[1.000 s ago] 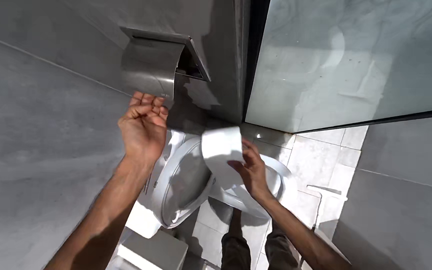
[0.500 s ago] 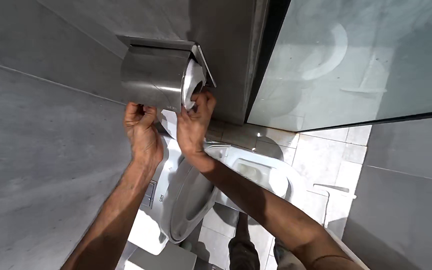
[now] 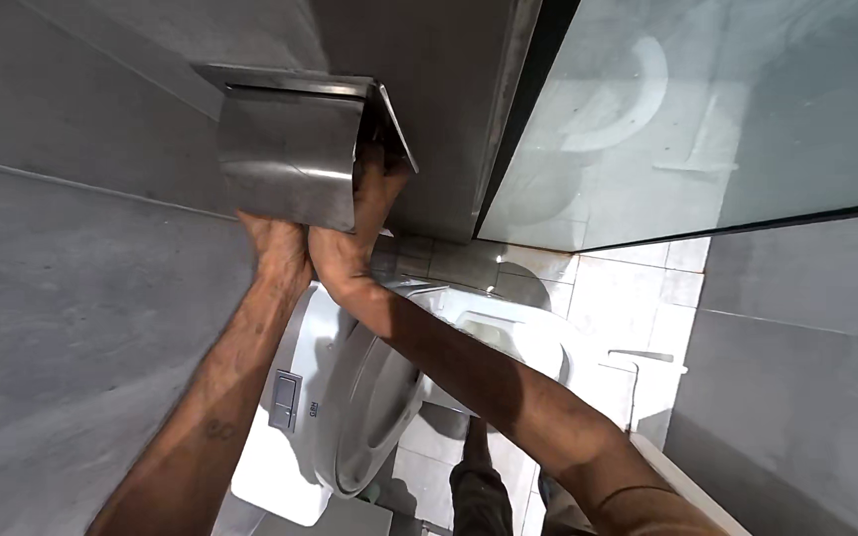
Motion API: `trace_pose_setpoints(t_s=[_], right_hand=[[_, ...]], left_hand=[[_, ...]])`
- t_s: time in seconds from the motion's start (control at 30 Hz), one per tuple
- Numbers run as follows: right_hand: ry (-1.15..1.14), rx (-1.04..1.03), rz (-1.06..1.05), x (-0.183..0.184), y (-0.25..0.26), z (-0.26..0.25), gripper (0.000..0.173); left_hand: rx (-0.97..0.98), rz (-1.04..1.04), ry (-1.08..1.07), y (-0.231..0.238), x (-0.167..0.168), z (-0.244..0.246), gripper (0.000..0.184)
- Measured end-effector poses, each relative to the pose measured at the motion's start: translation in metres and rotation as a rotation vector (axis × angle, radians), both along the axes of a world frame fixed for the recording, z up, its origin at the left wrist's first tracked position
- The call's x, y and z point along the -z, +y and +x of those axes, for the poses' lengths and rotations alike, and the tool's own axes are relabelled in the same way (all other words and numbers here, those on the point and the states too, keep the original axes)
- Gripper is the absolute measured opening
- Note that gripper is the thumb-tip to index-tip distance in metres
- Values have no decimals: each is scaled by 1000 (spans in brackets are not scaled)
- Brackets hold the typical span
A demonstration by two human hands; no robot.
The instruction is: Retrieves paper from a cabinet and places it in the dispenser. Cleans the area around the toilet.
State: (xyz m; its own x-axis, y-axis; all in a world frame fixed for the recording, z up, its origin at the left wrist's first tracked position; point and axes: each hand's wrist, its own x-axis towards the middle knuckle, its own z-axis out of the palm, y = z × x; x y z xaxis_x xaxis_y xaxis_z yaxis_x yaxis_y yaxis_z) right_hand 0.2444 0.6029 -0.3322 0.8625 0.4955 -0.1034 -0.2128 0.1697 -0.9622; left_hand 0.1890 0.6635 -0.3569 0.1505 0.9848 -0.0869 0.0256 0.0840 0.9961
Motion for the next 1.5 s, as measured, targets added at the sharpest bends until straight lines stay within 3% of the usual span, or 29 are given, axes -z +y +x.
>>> trace_pose_setpoints(t_s=[0.1,0.4,0.57,0.73,0.83,1.0,1.2,1.4,1.5], right_hand=[[17,0,-31,-3,0,2,44],[80,204,66,13,22,2,29],[-69,27,-98,16,-4,4,42],[-75,25,-23,18,-8,14,32],[11,156,59,20,12,16,26],[-50,-32,-93,17,-18,20,26],[-21,-108,-75,14,-25,24,24],[-60,-173,-110,15,-25,25,27],[-70,-253,-146,-5,-45,29,25]], left_hand=[[-7,-22,48,-4,-6,7,26],[26,77,129,4,5,0,36],[-30,-224,-25,10,-1,4,19],[10,-253,-16,6,-20,5,16],[74,-209,9,5,-17,1,17],[91,-181,-67,6,-14,3,17],[84,-67,-49,3,-6,6,19],[168,-165,17,14,-12,-9,19],[115,-170,-19,15,-14,-3,19]])
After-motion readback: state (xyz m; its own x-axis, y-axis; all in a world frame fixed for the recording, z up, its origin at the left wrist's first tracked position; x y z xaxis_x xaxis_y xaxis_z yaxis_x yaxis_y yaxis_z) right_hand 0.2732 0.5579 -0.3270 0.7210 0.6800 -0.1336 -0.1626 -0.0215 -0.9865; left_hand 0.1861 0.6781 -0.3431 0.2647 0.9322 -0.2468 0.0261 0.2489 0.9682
